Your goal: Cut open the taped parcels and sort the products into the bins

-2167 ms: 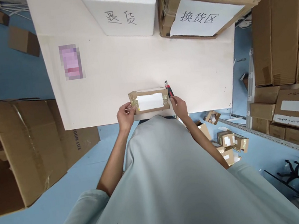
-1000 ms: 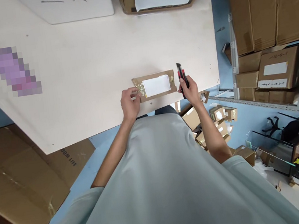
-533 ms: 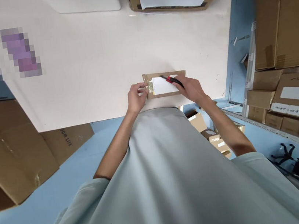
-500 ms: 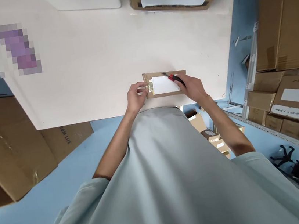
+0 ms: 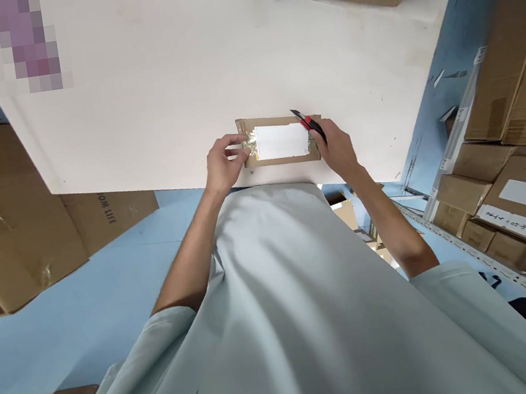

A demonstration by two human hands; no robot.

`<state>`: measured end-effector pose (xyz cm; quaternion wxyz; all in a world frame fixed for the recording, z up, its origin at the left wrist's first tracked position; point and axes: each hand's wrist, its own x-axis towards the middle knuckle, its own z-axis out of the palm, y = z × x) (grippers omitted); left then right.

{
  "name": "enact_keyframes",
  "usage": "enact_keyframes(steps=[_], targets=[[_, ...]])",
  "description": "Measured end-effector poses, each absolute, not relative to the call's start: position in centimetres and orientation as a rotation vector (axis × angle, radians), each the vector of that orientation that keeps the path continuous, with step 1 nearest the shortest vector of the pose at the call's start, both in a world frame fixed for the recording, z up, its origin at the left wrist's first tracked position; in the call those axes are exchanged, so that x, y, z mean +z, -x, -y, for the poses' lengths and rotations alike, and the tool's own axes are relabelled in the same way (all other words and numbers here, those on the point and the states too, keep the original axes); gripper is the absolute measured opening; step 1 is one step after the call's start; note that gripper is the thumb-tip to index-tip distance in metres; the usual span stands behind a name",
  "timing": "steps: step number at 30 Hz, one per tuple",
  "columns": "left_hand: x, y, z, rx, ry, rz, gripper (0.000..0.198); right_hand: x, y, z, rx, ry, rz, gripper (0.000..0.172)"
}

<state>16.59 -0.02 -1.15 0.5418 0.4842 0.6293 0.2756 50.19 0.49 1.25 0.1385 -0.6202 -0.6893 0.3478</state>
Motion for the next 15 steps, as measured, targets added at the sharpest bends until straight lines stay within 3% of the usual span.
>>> enact_keyframes(steps=[15], targets=[[-2.3, -1.4, -1.9, 0.669, -1.183, -1.437, 0.038, 2.6, -35.2, -1.6, 0.86, 1.942, 2.12, 0.074]])
